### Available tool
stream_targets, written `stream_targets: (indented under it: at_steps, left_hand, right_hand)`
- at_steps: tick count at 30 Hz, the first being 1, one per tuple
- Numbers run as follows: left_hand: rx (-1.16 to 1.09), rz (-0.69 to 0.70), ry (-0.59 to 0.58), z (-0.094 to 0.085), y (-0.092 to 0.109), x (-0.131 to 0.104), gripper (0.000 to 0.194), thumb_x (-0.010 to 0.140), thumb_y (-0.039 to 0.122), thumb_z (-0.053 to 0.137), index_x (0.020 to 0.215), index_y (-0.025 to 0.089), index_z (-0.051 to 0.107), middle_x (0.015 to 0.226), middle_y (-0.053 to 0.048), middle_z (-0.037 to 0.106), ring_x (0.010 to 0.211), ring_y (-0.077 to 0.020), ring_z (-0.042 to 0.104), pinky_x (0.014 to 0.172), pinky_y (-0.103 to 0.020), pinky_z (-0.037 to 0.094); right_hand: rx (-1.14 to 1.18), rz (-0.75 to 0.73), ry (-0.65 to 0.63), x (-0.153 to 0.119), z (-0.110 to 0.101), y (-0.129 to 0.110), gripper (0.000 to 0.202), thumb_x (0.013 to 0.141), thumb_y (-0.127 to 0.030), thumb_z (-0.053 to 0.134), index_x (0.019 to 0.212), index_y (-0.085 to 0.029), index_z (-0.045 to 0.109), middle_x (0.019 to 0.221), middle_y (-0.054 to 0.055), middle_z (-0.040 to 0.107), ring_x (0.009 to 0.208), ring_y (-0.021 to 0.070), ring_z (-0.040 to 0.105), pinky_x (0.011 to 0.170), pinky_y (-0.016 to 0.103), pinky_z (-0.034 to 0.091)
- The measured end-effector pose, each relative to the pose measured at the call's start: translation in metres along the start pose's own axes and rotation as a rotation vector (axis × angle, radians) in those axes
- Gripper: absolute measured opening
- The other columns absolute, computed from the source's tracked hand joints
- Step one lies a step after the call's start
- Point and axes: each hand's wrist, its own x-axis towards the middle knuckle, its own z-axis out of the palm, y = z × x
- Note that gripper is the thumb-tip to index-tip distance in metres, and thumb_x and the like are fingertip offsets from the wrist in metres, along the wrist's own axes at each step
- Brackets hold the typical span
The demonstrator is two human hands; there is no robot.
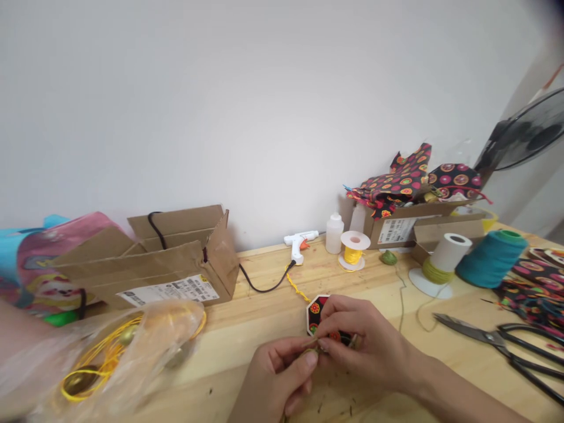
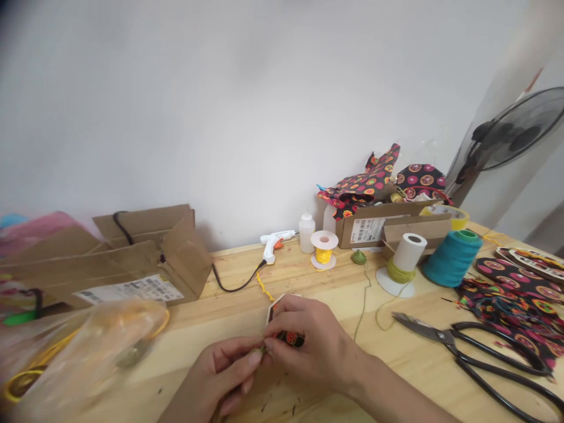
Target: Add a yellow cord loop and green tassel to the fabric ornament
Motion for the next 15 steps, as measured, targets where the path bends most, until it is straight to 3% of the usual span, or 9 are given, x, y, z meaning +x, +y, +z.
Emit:
stream_targets:
  at_steps: [15]
  left_hand:
    - [-0.059, -0.010, 0.044, 0.0034, 0.0059, -0.0018, 0.028, 0.057, 0.030, 0.069, 0.080, 0.013, 0.069, 0.039, 0.006, 0.042, 0.030, 0.0002, 0.023, 0.032, -0.017, 0.009]
  right_hand:
    - [-0.208, -0.125, -0.047, -0.0034, -0.0069, 0.0017, 0.020, 0.074, -0.013, 0.050, 0.086, -0.021, 0.064, 0.077, 0.002, 0.054, 0.066, 0.0101, 0.048, 0.056, 0.020, 0.037]
